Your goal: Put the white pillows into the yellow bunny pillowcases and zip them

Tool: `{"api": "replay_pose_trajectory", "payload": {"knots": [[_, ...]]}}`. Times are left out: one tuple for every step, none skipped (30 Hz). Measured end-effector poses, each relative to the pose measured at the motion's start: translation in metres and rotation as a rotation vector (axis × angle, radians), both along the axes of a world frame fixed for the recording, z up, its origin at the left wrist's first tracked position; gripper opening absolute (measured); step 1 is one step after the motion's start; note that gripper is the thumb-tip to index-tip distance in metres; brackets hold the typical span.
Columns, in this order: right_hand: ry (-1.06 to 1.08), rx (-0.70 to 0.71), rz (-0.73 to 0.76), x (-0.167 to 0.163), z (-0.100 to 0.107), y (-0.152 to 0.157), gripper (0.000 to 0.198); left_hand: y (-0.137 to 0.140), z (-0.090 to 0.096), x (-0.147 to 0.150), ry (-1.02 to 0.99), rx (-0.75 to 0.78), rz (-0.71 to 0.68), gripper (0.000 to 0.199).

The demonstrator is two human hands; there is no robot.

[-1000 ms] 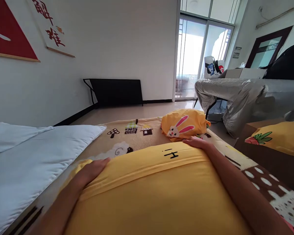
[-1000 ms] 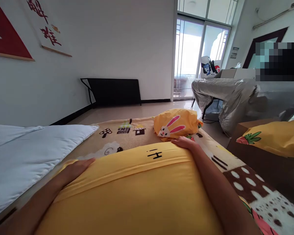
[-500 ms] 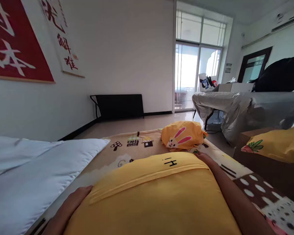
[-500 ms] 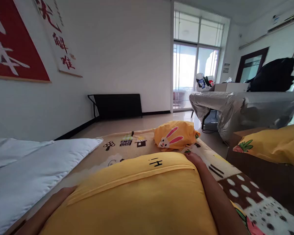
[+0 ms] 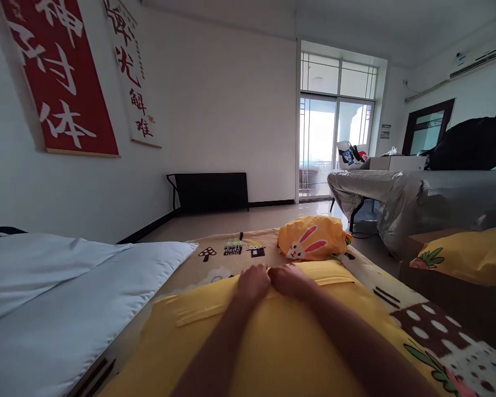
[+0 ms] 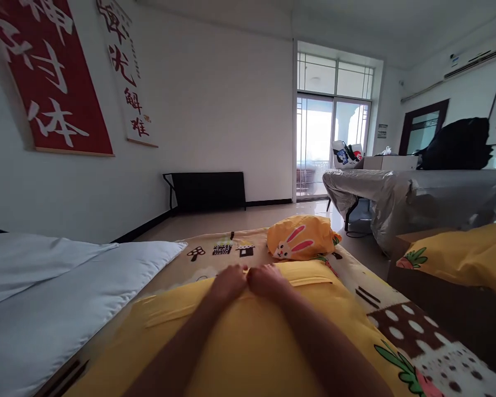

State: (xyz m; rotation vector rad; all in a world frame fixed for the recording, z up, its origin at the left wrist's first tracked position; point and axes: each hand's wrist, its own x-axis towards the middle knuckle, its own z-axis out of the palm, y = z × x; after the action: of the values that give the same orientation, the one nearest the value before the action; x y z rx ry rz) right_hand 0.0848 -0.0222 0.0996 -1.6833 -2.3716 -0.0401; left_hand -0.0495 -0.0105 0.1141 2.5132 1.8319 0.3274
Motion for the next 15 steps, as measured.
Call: {"api": "replay_pose_trajectory", "payload": {"knots": [[0.002, 0.009, 0.016, -0.004, -0.007, -0.002, 0.032, -0.003, -0.013, 0.002, -0.013, 0.009, -0.021, 0.037], [0.014, 0.021, 0.019, -0.004, -0.013, -0.004, 0.035, -0.006, -0.023, 0.000, -0.027, 0.019, -0.039, 0.039], [0.034, 0.027, 0.012, 0.000, -0.018, -0.005, 0.037, -0.007, -0.030, -0.006, -0.041, 0.029, -0.052, 0.040], [0.058, 0.027, -0.004, 0.008, -0.021, -0.005, 0.039, -0.007, -0.034, -0.014, -0.053, 0.034, -0.053, 0.043], [0.082, 0.018, -0.024, 0.017, -0.022, -0.004, 0.040, -0.006, -0.036, -0.025, -0.063, 0.029, -0.042, 0.045], [0.103, 0.001, -0.042, 0.028, -0.022, -0.002, 0.041, -0.003, -0.035, -0.037, -0.070, 0.014, -0.024, 0.047], [0.121, -0.022, -0.056, 0.039, -0.022, 0.001, 0.042, 0.000, -0.032, -0.049, -0.075, -0.008, 0.000, 0.049], [0.132, -0.048, -0.064, 0.050, -0.020, 0.004, 0.044, 0.003, -0.029, -0.061, -0.080, -0.035, 0.028, 0.051], [0.138, -0.069, -0.068, 0.060, -0.019, 0.006, 0.045, 0.006, -0.027, -0.074, -0.086, -0.063, 0.057, 0.052], [0.142, -0.086, -0.070, 0.071, -0.019, 0.008, 0.046, 0.009, -0.025, -0.087, -0.093, -0.089, 0.086, 0.053], [0.156, -0.105, -0.069, 0.082, -0.019, 0.010, 0.047, 0.011, -0.025, -0.101, -0.099, -0.110, 0.116, 0.054], [0.199, -0.124, -0.070, 0.094, -0.021, 0.012, 0.048, 0.012, -0.028, -0.115, -0.108, -0.124, 0.148, 0.055], [0.265, -0.142, -0.071, 0.105, -0.024, 0.014, 0.048, 0.013, -0.032, -0.129, -0.124, -0.134, 0.179, 0.056], [0.344, -0.161, -0.072, 0.116, -0.028, 0.016, 0.047, 0.014, -0.038, -0.143, -0.149, -0.142, 0.210, 0.057], [0.427, -0.181, -0.073, 0.128, -0.033, 0.018, 0.047, 0.015, -0.045, -0.158, -0.178, -0.146, 0.235, 0.059]]}}
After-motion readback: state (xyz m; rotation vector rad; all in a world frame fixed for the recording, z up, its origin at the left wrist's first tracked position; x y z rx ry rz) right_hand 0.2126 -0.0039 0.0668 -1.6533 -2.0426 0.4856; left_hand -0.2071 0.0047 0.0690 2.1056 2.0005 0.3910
